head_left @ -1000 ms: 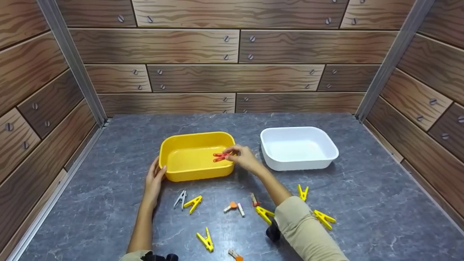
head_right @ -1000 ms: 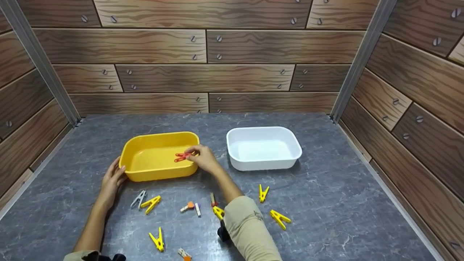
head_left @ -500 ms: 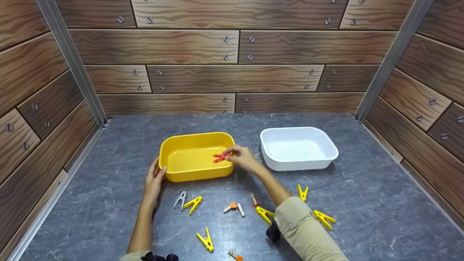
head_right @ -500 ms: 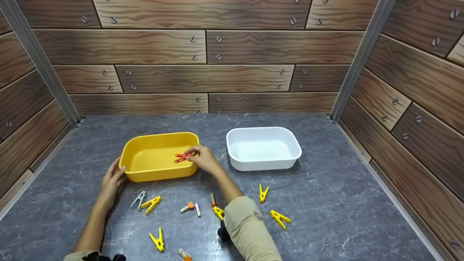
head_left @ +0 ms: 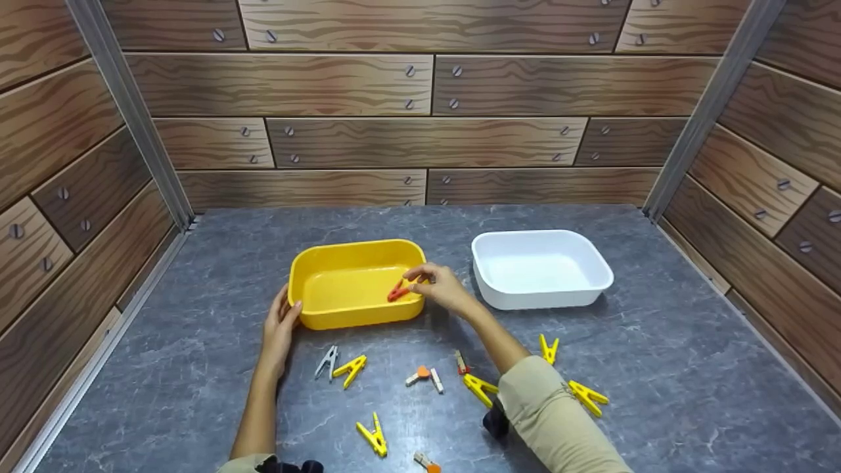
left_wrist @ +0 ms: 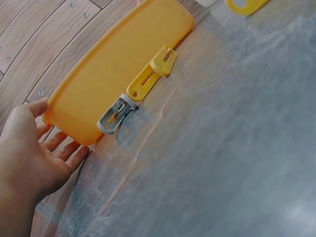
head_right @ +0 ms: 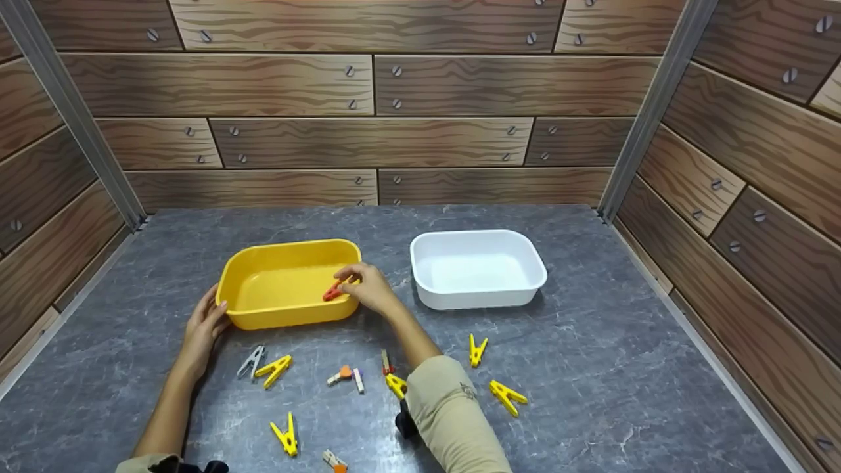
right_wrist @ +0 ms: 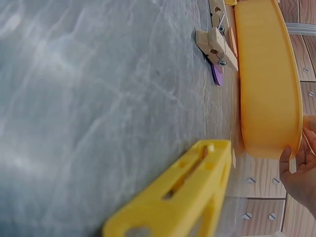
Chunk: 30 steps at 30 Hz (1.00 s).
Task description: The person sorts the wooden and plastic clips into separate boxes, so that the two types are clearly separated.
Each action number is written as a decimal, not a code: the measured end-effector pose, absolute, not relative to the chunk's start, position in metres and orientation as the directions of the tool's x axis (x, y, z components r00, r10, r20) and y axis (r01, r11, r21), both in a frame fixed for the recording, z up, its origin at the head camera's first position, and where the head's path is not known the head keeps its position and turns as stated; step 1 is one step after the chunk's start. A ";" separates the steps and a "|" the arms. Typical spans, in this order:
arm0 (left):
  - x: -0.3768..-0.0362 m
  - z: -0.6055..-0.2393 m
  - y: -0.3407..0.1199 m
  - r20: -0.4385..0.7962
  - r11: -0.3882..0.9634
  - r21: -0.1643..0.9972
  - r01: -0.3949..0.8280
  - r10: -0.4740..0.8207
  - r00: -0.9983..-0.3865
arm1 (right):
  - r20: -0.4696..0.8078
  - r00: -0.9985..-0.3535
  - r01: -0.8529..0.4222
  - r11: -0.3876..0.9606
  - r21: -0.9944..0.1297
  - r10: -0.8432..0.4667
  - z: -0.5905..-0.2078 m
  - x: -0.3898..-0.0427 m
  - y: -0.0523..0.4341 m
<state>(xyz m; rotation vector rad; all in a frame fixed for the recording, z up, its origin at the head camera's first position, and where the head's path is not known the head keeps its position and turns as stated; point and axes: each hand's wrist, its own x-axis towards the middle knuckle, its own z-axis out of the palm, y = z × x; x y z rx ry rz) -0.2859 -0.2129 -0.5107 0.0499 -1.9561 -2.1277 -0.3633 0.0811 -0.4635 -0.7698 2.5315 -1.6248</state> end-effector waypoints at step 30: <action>-0.286 -0.511 -0.212 0.153 -0.082 0.982 0.172 -0.200 -0.968 | 0.451 -0.784 -0.619 0.486 -0.617 -0.426 -0.446 -0.333 0.087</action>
